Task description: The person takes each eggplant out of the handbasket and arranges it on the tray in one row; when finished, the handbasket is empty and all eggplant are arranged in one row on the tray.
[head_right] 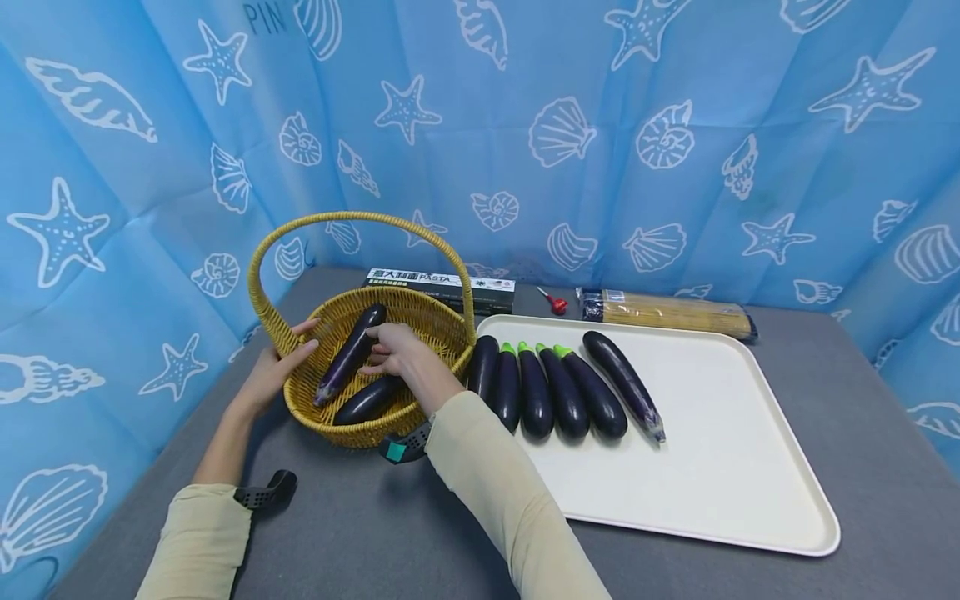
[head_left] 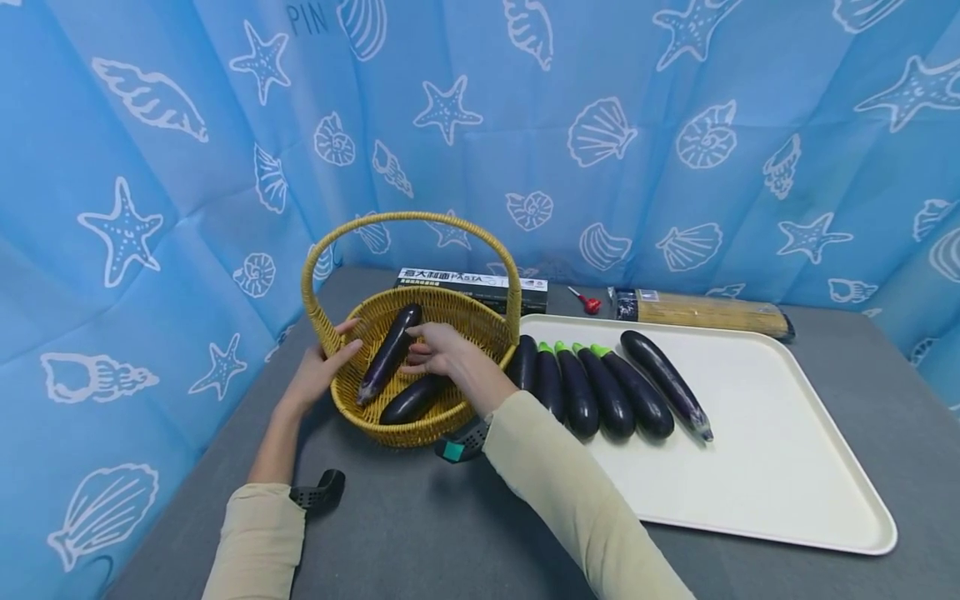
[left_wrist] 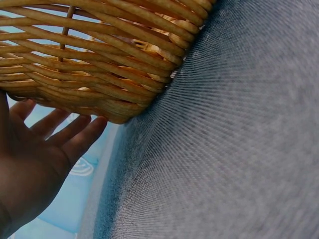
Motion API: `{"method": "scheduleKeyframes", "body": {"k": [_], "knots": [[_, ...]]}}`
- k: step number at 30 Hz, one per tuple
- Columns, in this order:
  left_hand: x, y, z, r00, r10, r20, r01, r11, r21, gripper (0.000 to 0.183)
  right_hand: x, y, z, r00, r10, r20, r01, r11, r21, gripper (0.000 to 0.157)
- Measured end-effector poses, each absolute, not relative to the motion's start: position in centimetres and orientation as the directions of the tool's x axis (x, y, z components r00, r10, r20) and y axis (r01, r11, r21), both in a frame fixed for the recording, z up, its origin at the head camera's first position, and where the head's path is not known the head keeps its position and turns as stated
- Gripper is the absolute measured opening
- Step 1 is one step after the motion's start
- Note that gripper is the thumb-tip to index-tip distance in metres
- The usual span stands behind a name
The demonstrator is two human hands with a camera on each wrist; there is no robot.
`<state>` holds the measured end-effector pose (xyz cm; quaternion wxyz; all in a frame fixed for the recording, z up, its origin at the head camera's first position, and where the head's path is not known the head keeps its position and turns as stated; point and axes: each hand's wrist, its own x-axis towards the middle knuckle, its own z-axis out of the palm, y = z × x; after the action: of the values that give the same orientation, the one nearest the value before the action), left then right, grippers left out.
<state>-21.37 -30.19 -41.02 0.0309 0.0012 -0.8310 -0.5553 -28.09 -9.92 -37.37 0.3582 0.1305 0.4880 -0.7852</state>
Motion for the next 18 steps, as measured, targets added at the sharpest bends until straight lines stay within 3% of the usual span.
{"method": "scheduleKeyframes", "body": {"k": [7,18], "knots": [[-21.5,-30.1,-41.1,-0.998,-0.048,0.038,0.018,0.377,0.926,0.065,-27.5,-10.6,-37.4,-0.660,-0.508,-0.553,0.690,-0.118,-0.714,0.058],[-21.3,-30.0,-40.9,-0.998,-0.051,0.048,0.025,0.378,0.925,0.062,-27.3,-11.5,-37.5,-0.642,-0.522,-0.561,0.673,-0.033,-0.739,0.049]]}}
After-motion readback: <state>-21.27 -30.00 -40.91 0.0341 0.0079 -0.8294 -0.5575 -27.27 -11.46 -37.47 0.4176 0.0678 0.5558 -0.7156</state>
